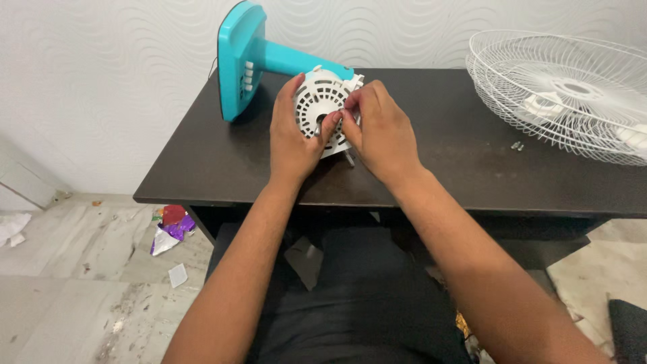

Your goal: The person disassembles a small electric fan on a dark table using a yellow screwdriver. They remove screws from the motor housing, separate the motor from its casing, and detach the rear cover and internal components.

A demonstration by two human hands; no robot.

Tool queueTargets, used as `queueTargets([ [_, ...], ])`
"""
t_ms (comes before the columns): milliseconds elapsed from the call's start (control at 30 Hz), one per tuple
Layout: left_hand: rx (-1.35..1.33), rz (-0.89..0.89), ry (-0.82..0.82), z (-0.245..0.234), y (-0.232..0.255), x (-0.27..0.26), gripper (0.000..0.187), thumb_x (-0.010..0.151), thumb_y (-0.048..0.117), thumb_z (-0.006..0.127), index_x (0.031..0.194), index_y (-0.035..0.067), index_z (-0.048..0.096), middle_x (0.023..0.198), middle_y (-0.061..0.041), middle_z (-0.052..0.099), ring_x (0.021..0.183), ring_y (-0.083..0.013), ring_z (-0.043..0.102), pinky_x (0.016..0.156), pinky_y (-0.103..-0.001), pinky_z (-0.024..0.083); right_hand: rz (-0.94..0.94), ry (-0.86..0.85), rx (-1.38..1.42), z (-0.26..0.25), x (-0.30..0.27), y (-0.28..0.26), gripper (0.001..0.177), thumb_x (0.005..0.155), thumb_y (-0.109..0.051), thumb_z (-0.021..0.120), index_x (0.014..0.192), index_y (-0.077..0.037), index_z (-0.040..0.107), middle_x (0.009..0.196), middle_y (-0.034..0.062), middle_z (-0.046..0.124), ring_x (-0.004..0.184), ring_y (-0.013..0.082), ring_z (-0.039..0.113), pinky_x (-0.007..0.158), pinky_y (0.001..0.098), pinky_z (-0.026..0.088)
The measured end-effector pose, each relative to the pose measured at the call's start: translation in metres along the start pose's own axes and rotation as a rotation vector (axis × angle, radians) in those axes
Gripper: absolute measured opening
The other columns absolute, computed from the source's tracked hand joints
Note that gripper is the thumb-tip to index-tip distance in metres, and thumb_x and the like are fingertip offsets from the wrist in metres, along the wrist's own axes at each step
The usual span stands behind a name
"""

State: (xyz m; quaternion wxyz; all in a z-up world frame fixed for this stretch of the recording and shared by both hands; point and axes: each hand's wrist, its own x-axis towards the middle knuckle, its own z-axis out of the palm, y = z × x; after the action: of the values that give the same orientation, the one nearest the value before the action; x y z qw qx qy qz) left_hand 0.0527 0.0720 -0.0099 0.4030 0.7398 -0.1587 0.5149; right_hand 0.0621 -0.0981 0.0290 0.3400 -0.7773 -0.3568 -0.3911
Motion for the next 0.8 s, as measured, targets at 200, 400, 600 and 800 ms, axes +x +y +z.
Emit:
queueTargets([
  [200,0.038,-0.016,-0.015,-0.002,0.004,0.004,0.075,0.09,0.034,0.088,0.144,0.001,0.049,0.139,-0.02,0.061,0.126,-0.0352,0.064,0.106,-0.042,0.053,0.238,0.117,0.064,-0.024,-0.024,0.019,0.014,0.087,-0.012,0.076,0.095,-0.003,0.068,0.088,0.0078,0.072,0.074,0.0179,0.072,0.066,0.0317,0.057],
  [400,0.047,-0.054,0.004,-0.003,0.01,0.002,0.072,0.088,0.028,0.087,0.144,0.001,0.05,0.138,-0.021,0.061,0.125,-0.0359,0.064,0.104,-0.042,0.053,0.608,0.023,-0.268,-0.083,-0.073,0.06,0.016,0.085,-0.018,0.08,0.096,-0.006,0.076,0.083,0.0084,0.072,0.072,0.023,0.069,0.069,0.0366,0.055],
  [600,0.149,-0.175,-0.083,-0.011,0.016,-0.013,0.073,0.097,0.032,0.072,0.151,-0.003,0.037,0.146,-0.028,0.049,0.13,-0.0427,0.055,0.107,-0.047,0.046,0.713,0.002,-0.449,-0.114,-0.11,0.093,0.016,0.087,-0.02,0.076,0.098,-0.009,0.079,0.094,0.0105,0.073,0.085,0.0273,0.071,0.08,0.0408,0.056],
  [800,0.287,-0.318,-0.215,-0.016,0.032,-0.025,0.079,0.101,0.037,0.059,0.155,-0.007,0.022,0.151,-0.034,0.037,0.134,-0.0519,0.047,0.105,-0.053,0.044,0.744,-0.04,-0.575,-0.105,-0.1,0.1,0.015,0.086,-0.02,0.075,0.096,-0.009,0.078,0.099,0.0131,0.07,0.092,0.0344,0.07,0.084,0.0453,0.055],
])
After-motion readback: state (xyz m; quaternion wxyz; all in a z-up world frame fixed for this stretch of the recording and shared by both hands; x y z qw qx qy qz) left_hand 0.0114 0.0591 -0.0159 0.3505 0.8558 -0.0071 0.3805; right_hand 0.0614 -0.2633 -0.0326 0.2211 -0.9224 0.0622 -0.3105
